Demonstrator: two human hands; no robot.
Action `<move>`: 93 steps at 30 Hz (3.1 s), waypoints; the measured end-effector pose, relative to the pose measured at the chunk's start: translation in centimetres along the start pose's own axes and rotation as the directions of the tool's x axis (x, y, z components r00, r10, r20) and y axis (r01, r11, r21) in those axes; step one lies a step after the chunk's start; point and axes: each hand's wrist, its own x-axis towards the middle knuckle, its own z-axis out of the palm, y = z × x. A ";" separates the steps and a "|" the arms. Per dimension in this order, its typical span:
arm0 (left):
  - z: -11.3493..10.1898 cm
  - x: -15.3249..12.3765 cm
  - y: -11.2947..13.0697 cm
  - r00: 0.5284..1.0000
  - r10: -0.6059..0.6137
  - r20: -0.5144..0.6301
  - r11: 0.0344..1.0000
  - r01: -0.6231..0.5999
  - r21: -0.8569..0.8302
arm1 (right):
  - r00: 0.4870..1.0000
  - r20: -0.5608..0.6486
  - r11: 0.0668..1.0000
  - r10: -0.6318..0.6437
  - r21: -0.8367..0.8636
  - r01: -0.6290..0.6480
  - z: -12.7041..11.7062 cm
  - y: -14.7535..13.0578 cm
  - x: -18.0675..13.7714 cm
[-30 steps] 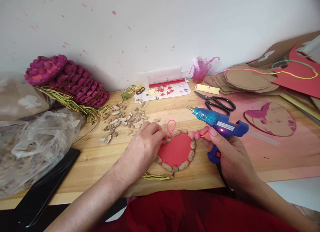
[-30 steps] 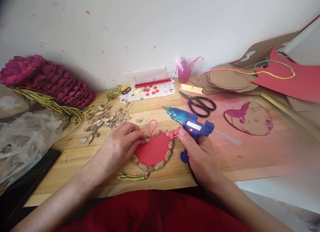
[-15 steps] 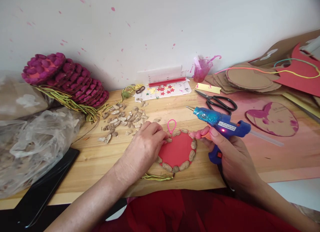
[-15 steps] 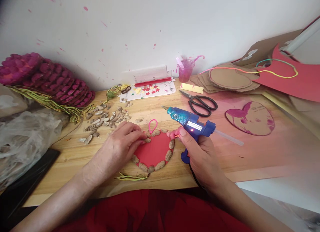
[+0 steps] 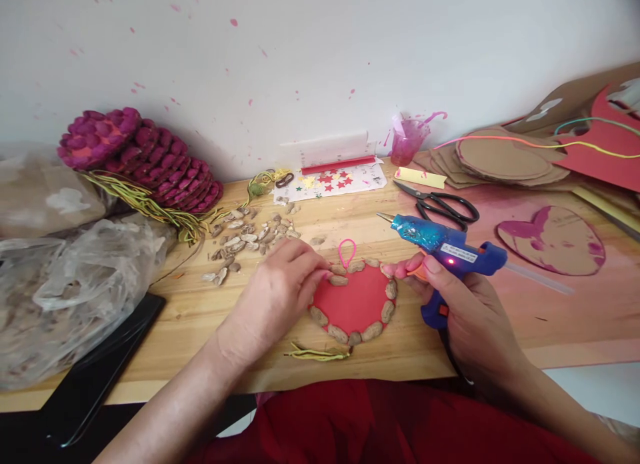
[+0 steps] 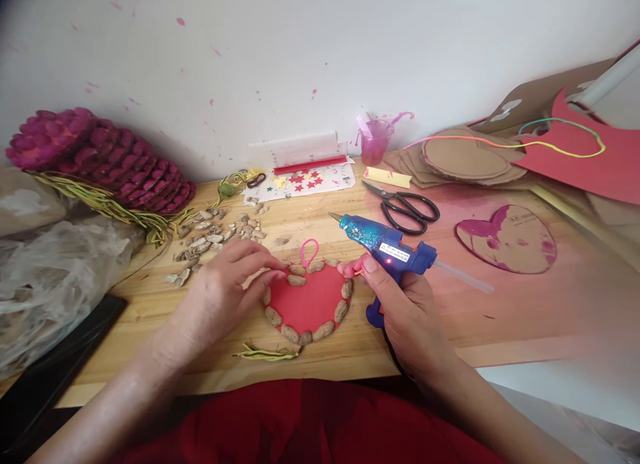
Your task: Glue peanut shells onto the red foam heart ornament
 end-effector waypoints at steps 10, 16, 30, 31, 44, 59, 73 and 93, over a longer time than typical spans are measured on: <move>0.1 -1.1 -0.2 0.999 -0.040 0.014 0.997 0.040 -0.062 | 0.998 -0.059 0.997 0.025 0.070 -0.021 0.3 -0.1 0.0; 1.1 -0.7 0.6 0.993 -0.023 0.117 0.997 0.031 -0.071 | 0.995 -0.086 0.981 0.059 0.187 -0.042 0.3 -0.4 -0.2; 1.7 0.0 1.2 0.997 0.017 0.079 0.999 -0.013 -0.046 | 0.994 -0.040 0.957 0.097 0.278 -0.083 -1.0 -0.2 -1.3; 1.7 0.3 1.5 0.996 0.026 0.083 0.998 -0.022 -0.051 | 0.994 -0.035 0.954 0.100 0.286 -0.086 -1.1 -0.2 -1.2; 3.3 2.5 3.1 0.983 0.114 0.146 0.989 -0.127 0.081 | 0.990 -0.013 0.930 0.141 0.344 -0.128 -1.4 -0.2 -1.2; 2.3 1.7 2.0 0.997 -0.015 0.079 1.000 0.014 0.004 | 0.988 -0.013 0.929 0.151 0.344 -0.138 -1.5 -0.2 -1.3; 2.1 1.1 1.6 0.986 -0.047 0.158 0.999 0.050 -0.013 | 0.988 -0.031 0.938 0.149 0.320 -0.132 -1.4 -0.4 -1.3; -5.6 -3.2 -3.4 0.939 -0.338 0.064 0.842 0.272 0.465 | 0.986 -0.008 0.937 0.165 0.314 -0.154 -1.5 -0.5 -1.4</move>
